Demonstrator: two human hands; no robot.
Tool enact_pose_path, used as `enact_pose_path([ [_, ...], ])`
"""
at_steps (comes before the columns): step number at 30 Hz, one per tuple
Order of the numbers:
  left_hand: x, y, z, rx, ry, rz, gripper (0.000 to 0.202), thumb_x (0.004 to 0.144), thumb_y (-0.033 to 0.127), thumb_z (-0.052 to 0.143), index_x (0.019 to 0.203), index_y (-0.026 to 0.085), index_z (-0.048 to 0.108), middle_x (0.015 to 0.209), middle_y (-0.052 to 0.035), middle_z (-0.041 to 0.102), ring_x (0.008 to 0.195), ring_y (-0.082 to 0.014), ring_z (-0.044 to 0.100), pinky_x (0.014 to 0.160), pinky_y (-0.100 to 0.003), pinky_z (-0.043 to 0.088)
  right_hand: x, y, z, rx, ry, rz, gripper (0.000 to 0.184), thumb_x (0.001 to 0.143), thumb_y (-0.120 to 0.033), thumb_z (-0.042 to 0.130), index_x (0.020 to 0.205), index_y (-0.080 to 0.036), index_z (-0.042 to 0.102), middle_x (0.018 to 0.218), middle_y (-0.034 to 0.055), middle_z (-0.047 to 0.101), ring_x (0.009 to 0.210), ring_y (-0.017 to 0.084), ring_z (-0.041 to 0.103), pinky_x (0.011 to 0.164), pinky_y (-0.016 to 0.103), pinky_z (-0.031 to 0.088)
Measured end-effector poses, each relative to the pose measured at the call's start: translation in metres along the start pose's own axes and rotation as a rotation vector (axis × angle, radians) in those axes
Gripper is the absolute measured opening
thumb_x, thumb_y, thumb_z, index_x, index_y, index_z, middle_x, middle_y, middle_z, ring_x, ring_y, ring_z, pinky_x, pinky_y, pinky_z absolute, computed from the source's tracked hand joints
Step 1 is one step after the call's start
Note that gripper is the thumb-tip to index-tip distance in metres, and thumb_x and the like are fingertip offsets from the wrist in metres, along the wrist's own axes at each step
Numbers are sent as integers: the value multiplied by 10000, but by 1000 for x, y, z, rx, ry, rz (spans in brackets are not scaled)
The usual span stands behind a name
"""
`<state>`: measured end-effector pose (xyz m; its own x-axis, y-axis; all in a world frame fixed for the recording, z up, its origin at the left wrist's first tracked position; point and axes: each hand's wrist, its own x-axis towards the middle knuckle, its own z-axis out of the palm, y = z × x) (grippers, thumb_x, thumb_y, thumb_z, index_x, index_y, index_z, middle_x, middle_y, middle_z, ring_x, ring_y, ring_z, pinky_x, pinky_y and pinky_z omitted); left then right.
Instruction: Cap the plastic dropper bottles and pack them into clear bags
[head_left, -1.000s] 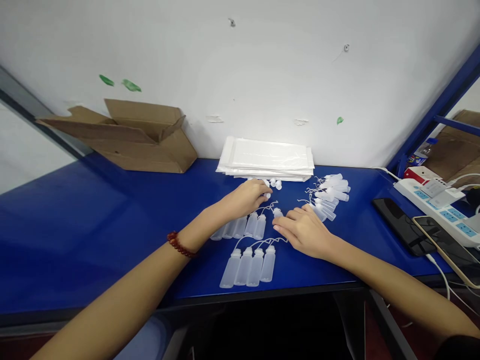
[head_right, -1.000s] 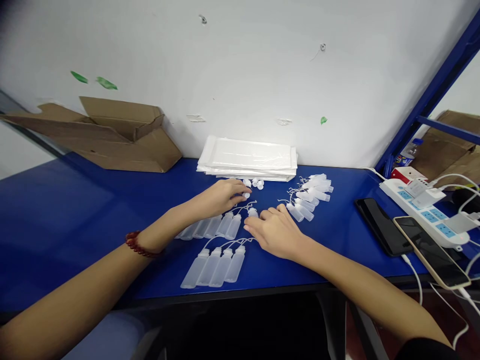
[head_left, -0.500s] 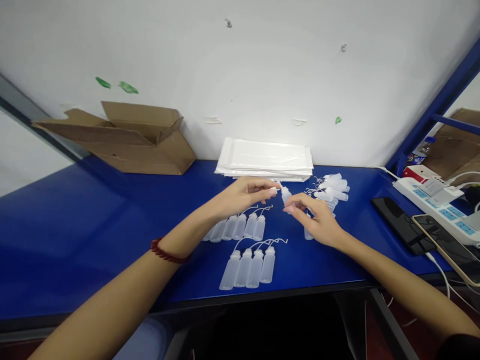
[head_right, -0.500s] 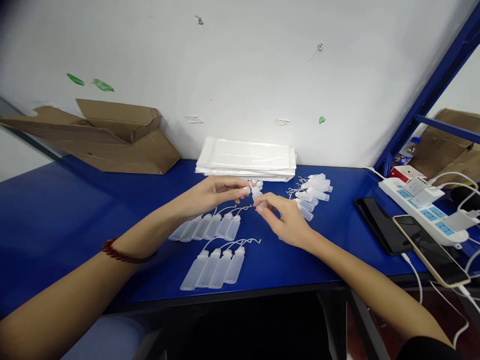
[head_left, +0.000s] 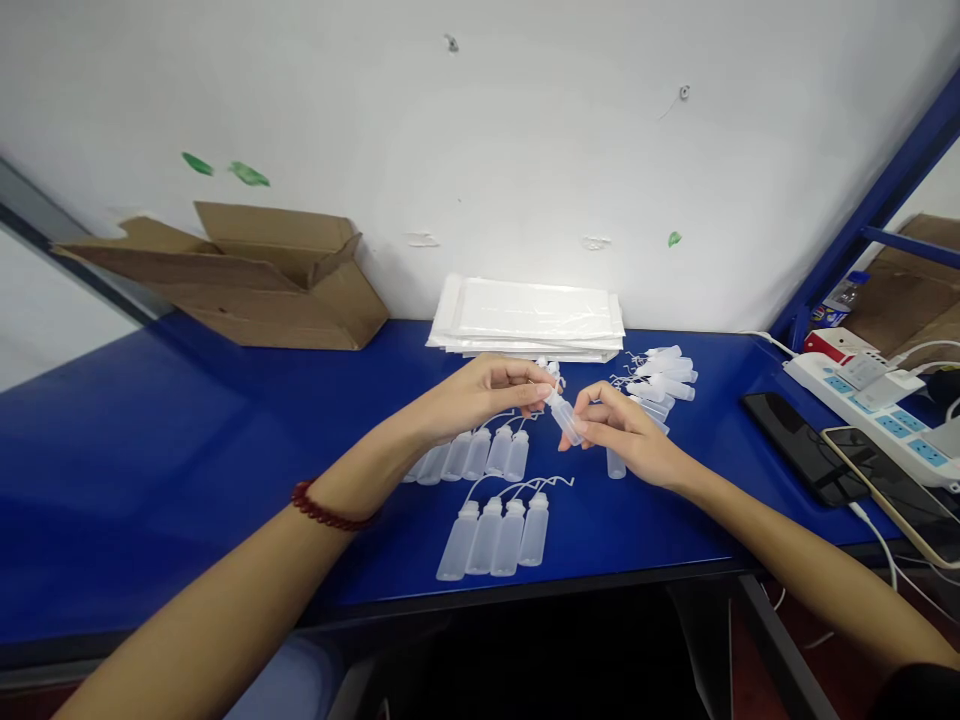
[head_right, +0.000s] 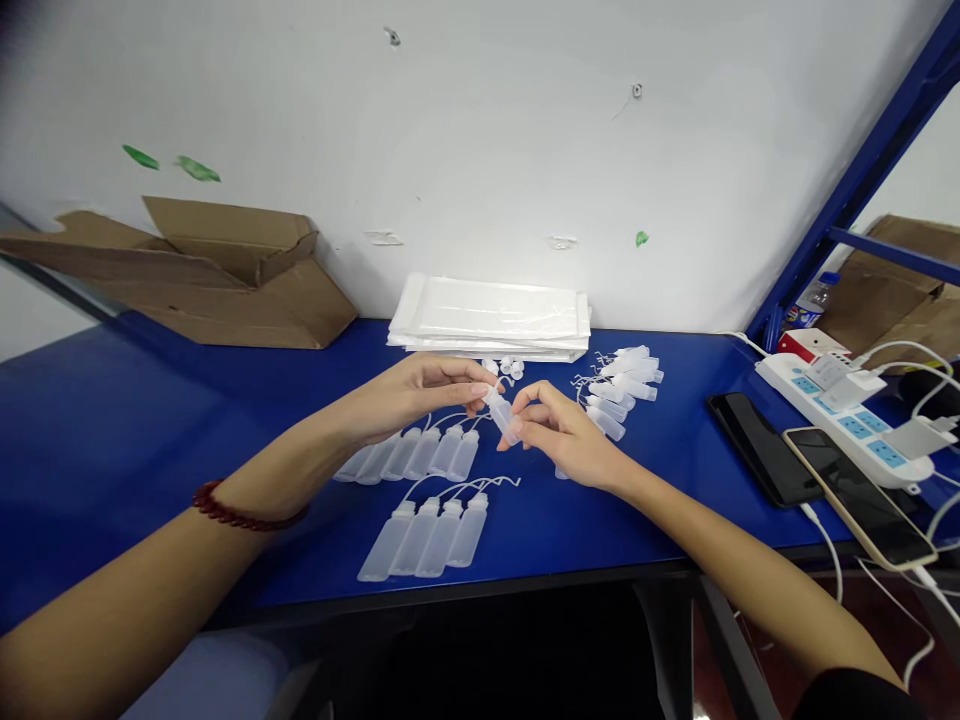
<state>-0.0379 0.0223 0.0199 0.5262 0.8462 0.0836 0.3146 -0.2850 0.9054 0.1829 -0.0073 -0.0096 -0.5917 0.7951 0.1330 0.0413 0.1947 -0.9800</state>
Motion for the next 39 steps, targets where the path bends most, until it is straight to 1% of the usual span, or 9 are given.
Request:
enact_pose_path([
  [5, -1, -2, -2, 34, -25, -6, 256, 864, 418, 616, 855, 201, 752, 746, -26, 679, 678, -130, 586, 673, -282, 502, 1, 2, 0, -93, 9, -4, 106, 954, -311, 472, 993, -231, 415, 837, 2, 671, 695, 126, 545, 668, 290, 410],
  [8, -1, -1, 1, 44, -3, -20, 225, 853, 385, 629, 866, 193, 746, 744, -25, 679, 667, -126, 582, 653, -276, 494, 2, 6, 0, -207, 58, -4, 181, 959, -346, 461, 1084, -227, 405, 799, -26, 635, 565, 102, 461, 563, 263, 364],
  [10, -1, 0, 6, 48, 13, -25, 211, 850, 362, 630, 873, 183, 738, 749, -28, 685, 662, -126, 587, 651, -278, 497, 3, 8, 0, -272, 96, -13, 249, 943, -366, 500, 1126, -215, 426, 746, -43, 609, 559, 103, 474, 574, 267, 379],
  [16, 0, 2, 18, 83, 62, 77, 218, 852, 360, 619, 838, 175, 733, 780, -41, 717, 659, -127, 601, 629, -265, 509, 5, 12, 0, -323, 148, -1, 202, 907, -382, 567, 982, -204, 508, 768, -10, 652, 652, 129, 560, 637, 280, 409],
  [19, 0, 0, 20, 91, 80, 116, 187, 830, 334, 635, 840, 182, 743, 836, -47, 741, 694, -137, 621, 633, -264, 511, 4, 9, 0, -329, 129, 13, 197, 956, -382, 479, 931, -195, 534, 802, 1, 650, 609, 108, 508, 606, 265, 379],
  [22, 0, -3, 20, 113, 111, 165, 179, 827, 318, 635, 869, 198, 761, 853, -44, 745, 705, -142, 622, 631, -269, 506, 4, 7, -1, -378, 129, 30, 269, 986, -374, 419, 857, -185, 561, 711, -22, 570, 557, 95, 446, 585, 261, 353],
  [27, 0, -7, 19, 155, 88, 192, 188, 832, 289, 638, 937, 213, 775, 873, -53, 742, 711, -147, 619, 653, -284, 516, 5, 10, -1, -298, 101, 53, 241, 995, -337, 389, 919, -183, 557, 723, -24, 537, 571, 94, 441, 565, 250, 364],
  [32, 0, -5, 18, 109, 65, 138, 195, 824, 300, 656, 960, 226, 773, 853, -39, 735, 647, -124, 593, 599, -261, 505, 5, 10, 0, -201, 63, 41, 220, 995, -340, 372, 976, -188, 531, 756, -27, 517, 561, 86, 400, 526, 241, 348],
  [39, 1, -1, 21, -34, 89, 94, 118, 793, 276, 679, 857, 191, 731, 961, -63, 729, 792, -152, 655, 736, -311, 563, 6, 11, 0, -142, 79, 55, 203, 987, -327, 381, 957, -188, 527, 743, -31, 492, 568, 87, 392, 510, 232, 344],
])
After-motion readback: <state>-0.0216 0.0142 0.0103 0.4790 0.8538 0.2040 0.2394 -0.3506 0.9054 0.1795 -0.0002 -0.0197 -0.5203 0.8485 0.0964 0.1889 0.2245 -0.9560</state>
